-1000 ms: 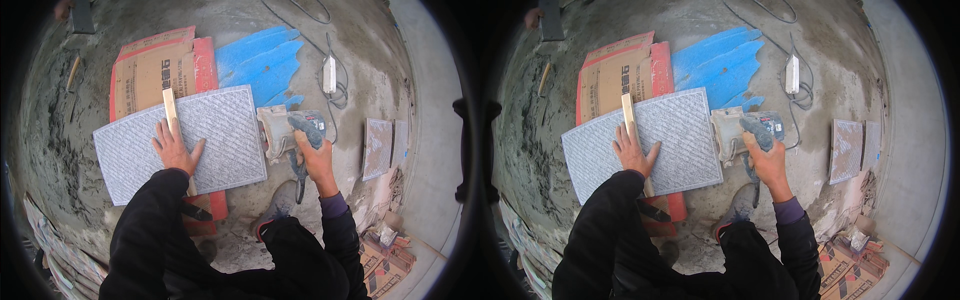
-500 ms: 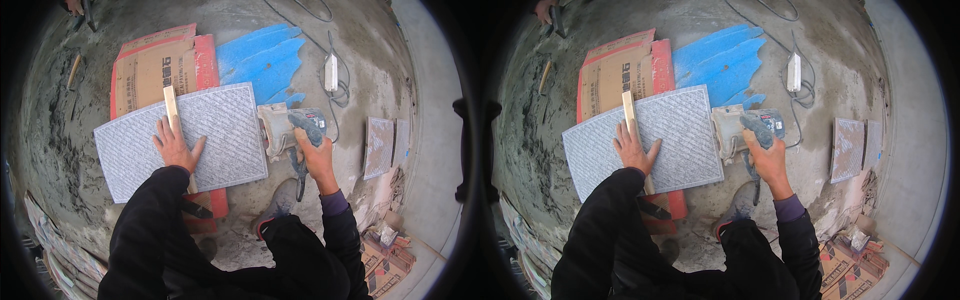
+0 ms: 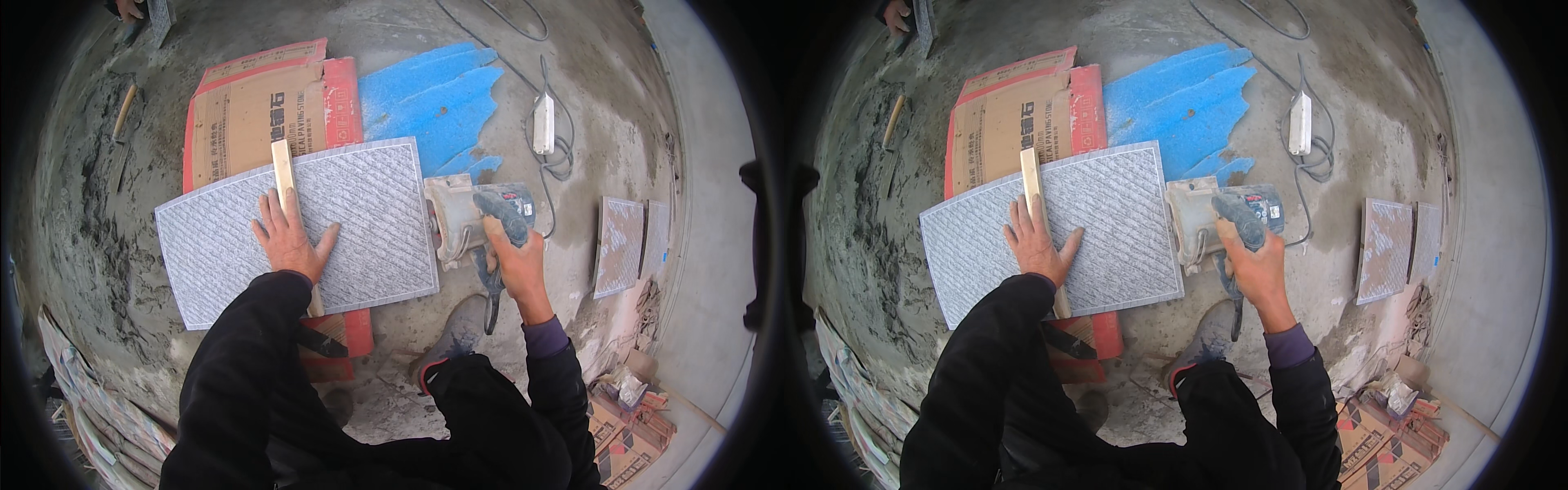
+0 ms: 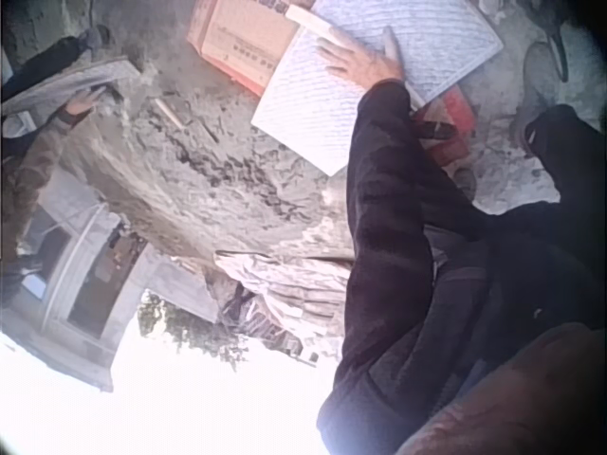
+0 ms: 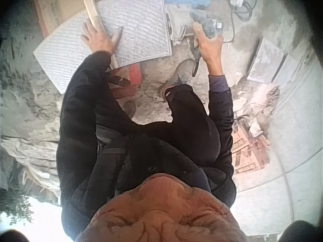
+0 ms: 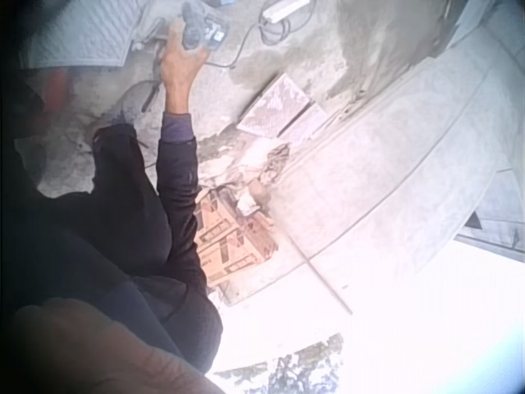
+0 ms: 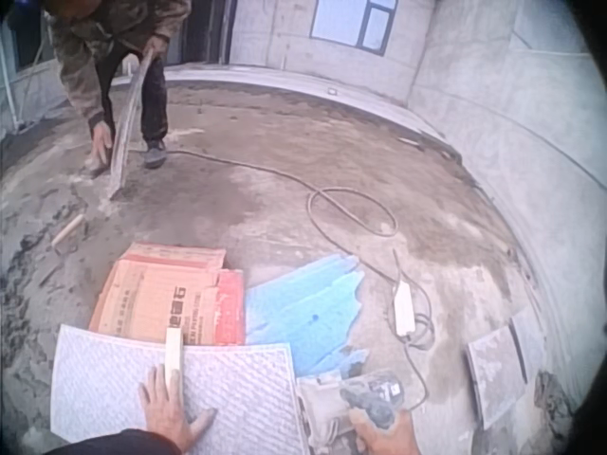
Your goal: The person uses an angle grinder to cut a ceramic tile, then applies cement to the back of the tile with a trowel and places it on the floor. The person adjusts the tile position to align with adjacent tiles.
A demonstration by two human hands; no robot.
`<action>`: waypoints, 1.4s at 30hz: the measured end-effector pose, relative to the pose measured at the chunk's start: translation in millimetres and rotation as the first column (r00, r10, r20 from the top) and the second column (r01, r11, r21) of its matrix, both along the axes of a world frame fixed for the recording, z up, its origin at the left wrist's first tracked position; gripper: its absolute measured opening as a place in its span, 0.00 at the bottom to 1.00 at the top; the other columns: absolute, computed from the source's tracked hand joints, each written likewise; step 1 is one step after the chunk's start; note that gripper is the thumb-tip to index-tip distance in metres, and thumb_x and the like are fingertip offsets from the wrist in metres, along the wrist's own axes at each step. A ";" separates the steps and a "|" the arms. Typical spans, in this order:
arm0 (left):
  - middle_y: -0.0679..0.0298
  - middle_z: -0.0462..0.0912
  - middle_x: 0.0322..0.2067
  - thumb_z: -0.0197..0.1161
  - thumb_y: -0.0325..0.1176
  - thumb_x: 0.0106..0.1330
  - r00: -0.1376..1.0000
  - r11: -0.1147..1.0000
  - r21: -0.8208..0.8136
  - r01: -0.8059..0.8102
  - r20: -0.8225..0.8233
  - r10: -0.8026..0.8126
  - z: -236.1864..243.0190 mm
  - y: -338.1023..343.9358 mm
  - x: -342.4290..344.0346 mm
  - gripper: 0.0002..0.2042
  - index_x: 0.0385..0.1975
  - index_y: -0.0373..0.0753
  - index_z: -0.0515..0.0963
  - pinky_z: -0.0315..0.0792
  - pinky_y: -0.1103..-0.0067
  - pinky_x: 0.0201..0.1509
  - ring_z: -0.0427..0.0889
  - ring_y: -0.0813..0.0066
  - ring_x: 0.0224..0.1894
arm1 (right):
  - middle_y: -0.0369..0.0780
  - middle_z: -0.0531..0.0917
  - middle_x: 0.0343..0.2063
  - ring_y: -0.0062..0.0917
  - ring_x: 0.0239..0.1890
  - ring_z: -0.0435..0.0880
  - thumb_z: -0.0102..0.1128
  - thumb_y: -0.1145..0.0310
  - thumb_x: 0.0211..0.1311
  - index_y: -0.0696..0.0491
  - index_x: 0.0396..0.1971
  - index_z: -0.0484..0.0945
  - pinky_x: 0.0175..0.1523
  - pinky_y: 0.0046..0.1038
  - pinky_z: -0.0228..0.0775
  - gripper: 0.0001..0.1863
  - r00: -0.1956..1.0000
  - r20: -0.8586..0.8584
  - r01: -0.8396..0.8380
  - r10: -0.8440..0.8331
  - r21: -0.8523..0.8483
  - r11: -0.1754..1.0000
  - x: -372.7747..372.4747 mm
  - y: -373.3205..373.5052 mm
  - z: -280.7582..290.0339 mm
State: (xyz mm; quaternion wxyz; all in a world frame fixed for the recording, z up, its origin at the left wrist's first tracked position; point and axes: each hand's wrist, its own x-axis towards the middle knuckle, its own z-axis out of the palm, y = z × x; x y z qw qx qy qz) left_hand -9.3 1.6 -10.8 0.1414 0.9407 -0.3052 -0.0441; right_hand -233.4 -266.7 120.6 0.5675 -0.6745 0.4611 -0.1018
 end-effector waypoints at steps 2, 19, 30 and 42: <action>0.37 0.51 0.78 0.72 0.60 0.63 1.000 1.000 0.007 -0.002 -0.007 0.002 0.0 0.2 -0.2 0.52 0.79 0.36 0.53 0.40 0.34 0.78 0.44 0.36 0.82 | 0.28 0.80 0.23 0.10 0.20 0.72 0.70 0.61 0.73 0.56 0.54 0.88 0.25 0.21 0.63 0.17 1.000 0.008 -0.006 0.006 0.004 1.000 -1.2 0.0 -0.3; 0.35 0.50 0.78 0.72 0.60 0.63 1.000 1.000 0.016 -0.006 -0.027 0.006 1.7 0.0 -1.0 0.53 0.79 0.34 0.53 0.40 0.34 0.78 0.43 0.35 0.83 | 0.28 0.80 0.23 0.11 0.20 0.72 0.70 0.61 0.73 0.57 0.51 0.87 0.26 0.22 0.63 0.16 1.000 0.020 0.009 -0.009 0.015 1.000 -5.5 5.5 3.0; 0.35 0.51 0.78 0.72 0.60 0.64 1.000 1.000 0.010 -0.002 -0.016 0.002 4.5 -0.6 -1.9 0.52 0.79 0.34 0.53 0.40 0.34 0.78 0.43 0.35 0.82 | 0.28 0.80 0.24 0.11 0.20 0.72 0.70 0.63 0.73 0.59 0.47 0.87 0.25 0.21 0.63 0.14 0.999 -0.005 0.037 -0.037 0.052 0.998 -9.5 8.1 4.1; 0.38 0.51 0.78 0.71 0.59 0.65 0.999 1.000 0.014 -0.014 -0.029 0.014 4.9 -0.7 -3.5 0.51 0.79 0.37 0.53 0.41 0.36 0.78 0.44 0.36 0.82 | 0.30 0.78 0.19 0.15 0.17 0.73 0.70 0.62 0.72 0.57 0.36 0.85 0.23 0.24 0.62 0.12 0.999 0.034 0.035 -0.035 0.008 0.999 -12.3 10.8 2.8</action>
